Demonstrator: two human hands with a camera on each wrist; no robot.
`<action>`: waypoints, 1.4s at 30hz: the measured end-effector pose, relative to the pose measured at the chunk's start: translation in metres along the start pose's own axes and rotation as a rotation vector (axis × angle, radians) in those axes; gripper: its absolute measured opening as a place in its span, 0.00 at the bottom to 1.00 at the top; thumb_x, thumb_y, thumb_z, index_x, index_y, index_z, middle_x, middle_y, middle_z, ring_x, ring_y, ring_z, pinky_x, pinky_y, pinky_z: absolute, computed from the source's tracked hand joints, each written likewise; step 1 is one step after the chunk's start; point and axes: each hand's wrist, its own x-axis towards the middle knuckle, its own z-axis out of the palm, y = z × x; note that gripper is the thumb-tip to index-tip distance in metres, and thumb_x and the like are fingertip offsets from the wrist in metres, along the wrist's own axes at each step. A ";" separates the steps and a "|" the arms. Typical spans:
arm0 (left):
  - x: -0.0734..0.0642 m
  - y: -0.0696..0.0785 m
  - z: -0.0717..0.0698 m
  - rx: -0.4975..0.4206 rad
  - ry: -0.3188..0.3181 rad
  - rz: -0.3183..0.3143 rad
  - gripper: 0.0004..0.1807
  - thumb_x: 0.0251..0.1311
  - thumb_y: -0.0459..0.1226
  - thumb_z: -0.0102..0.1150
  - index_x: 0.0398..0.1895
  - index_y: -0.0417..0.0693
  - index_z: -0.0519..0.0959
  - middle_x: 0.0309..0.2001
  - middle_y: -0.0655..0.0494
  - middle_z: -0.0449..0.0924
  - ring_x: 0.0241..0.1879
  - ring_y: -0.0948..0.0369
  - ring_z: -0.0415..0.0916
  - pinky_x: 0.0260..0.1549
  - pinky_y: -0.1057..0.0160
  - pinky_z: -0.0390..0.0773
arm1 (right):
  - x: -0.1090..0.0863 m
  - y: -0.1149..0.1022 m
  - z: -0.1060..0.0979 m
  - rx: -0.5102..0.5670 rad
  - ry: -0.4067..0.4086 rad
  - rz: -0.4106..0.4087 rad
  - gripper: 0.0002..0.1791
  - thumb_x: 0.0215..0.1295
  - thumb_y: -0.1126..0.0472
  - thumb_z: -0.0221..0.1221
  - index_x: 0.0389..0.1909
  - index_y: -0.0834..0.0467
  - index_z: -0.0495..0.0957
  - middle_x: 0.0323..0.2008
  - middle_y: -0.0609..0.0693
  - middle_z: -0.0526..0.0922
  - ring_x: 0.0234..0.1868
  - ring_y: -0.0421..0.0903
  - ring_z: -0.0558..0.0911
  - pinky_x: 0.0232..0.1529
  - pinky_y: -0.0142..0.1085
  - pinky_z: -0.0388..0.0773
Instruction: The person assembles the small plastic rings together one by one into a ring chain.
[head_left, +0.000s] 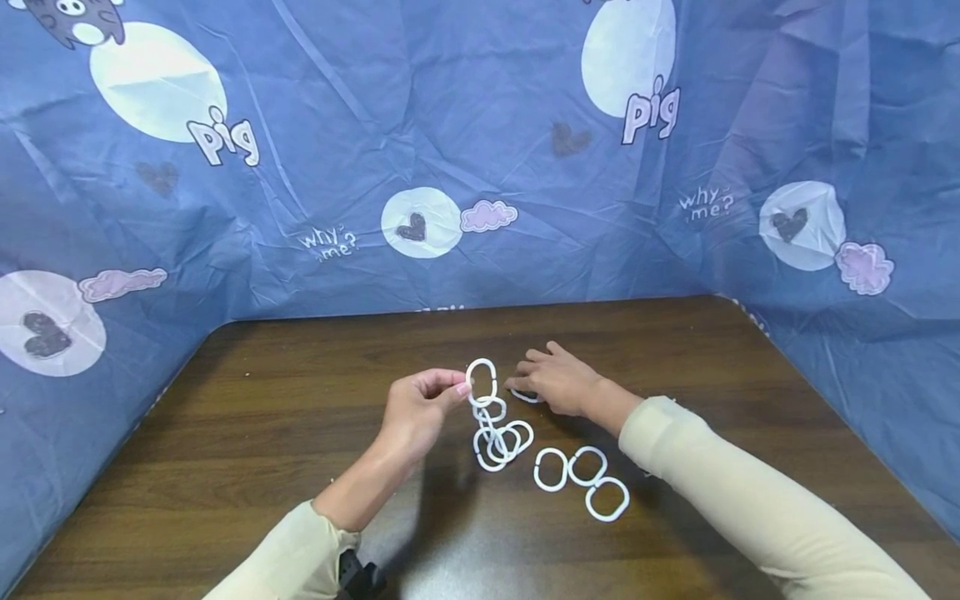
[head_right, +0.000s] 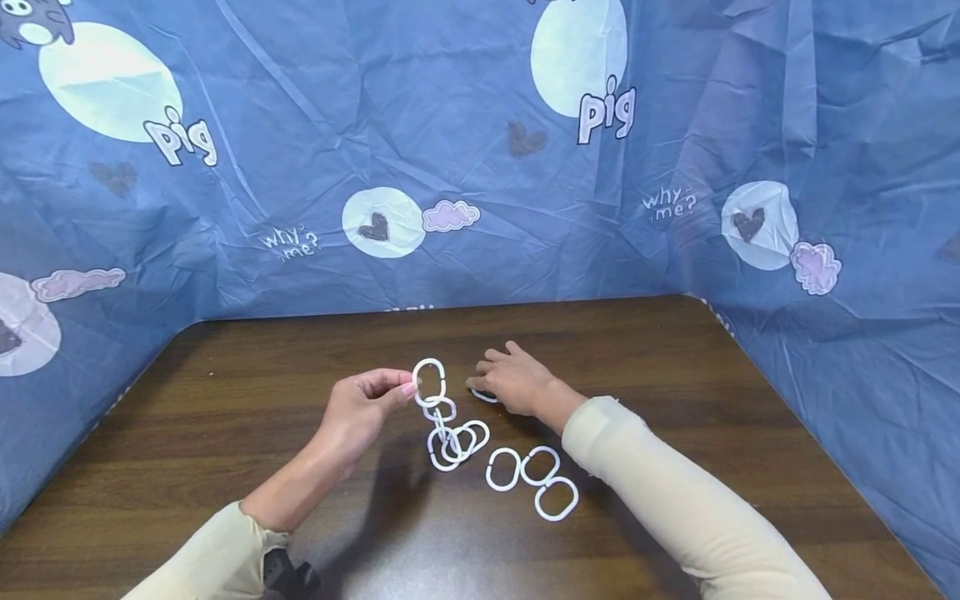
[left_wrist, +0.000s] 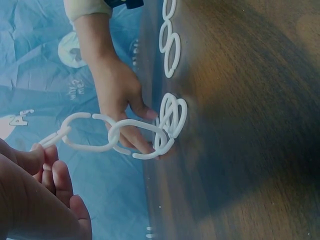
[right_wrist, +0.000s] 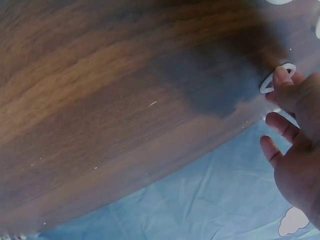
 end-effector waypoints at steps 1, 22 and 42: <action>0.000 0.000 0.000 0.001 -0.001 0.003 0.04 0.58 0.31 0.64 0.33 0.38 0.84 0.29 0.50 0.82 0.31 0.63 0.74 0.36 0.64 0.72 | 0.000 0.000 0.000 0.000 -0.011 0.009 0.30 0.56 0.63 0.66 0.61 0.45 0.74 0.51 0.47 0.78 0.53 0.48 0.71 0.57 0.55 0.66; -0.001 0.000 0.003 -0.031 -0.022 -0.002 0.04 0.58 0.30 0.64 0.33 0.37 0.84 0.28 0.53 0.83 0.33 0.60 0.77 0.38 0.61 0.74 | -0.022 0.014 0.004 0.090 0.079 0.177 0.29 0.44 0.44 0.63 0.47 0.57 0.79 0.40 0.55 0.81 0.44 0.53 0.75 0.54 0.50 0.67; -0.001 0.000 0.006 -0.048 -0.039 0.008 0.07 0.58 0.33 0.64 0.36 0.36 0.84 0.30 0.51 0.83 0.34 0.60 0.77 0.39 0.63 0.72 | -0.038 0.016 -0.030 1.433 0.513 0.413 0.18 0.57 0.66 0.59 0.49 0.67 0.77 0.30 0.53 0.82 0.34 0.47 0.80 0.39 0.35 0.76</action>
